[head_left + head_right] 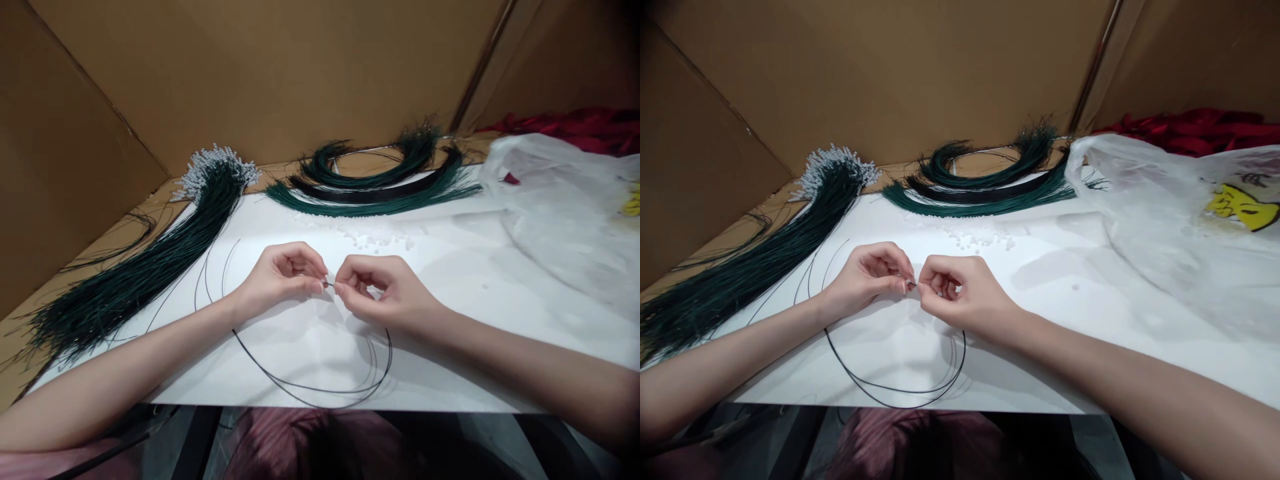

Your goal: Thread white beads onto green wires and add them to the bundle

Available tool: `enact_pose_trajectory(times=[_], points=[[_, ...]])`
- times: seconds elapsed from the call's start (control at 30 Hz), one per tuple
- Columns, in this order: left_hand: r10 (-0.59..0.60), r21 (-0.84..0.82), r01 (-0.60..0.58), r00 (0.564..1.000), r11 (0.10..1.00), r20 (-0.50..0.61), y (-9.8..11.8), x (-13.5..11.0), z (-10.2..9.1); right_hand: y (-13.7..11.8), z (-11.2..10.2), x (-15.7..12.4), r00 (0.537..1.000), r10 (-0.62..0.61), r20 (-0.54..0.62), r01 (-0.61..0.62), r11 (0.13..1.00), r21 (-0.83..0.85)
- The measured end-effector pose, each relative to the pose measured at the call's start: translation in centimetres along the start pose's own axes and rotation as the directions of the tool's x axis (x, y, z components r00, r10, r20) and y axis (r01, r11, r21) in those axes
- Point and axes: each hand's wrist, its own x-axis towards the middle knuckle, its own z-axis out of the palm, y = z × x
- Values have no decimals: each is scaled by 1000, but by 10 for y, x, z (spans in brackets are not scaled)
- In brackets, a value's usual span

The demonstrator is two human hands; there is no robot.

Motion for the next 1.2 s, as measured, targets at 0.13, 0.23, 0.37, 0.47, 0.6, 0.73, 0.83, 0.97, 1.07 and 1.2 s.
enact_pose_trajectory(times=[0.13,0.23,0.37,0.47,0.6,0.73,0.83,0.97,1.07,1.2], points=[[21,4,-21,1000,1000,2,0,0,0,-1,0,-1,1000,10,-3,-10,1000,-11],[26,30,-26,1000,999,-7,0,0,0,-1,1,-1,1000,3,-4,-3,1000,-12],[33,72,-33,999,997,-7,0,-1,-1,0,1,0,1000,-7,-7,7,1000,-7],[36,78,-36,999,996,-4,0,-1,-1,1,1,1,1000,-11,-9,11,1000,-3],[41,86,-41,999,995,1,0,-1,-1,1,1,0,1000,-9,-11,9,1000,-5],[52,41,-52,999,998,0,0,0,0,1,1,0,1000,-2,-6,2,1000,-16],[60,27,-60,998,998,7,0,0,0,1,1,0,1000,-12,-8,12,1000,-11],[53,46,-53,999,998,0,0,1,0,2,2,0,1000,-16,-4,16,1000,-14],[56,49,-56,998,997,4,1,1,1,2,1,-1,1000,-15,0,15,1000,-18],[60,48,-60,998,997,14,2,0,2,3,1,0,1000,-27,0,27,999,-20]])
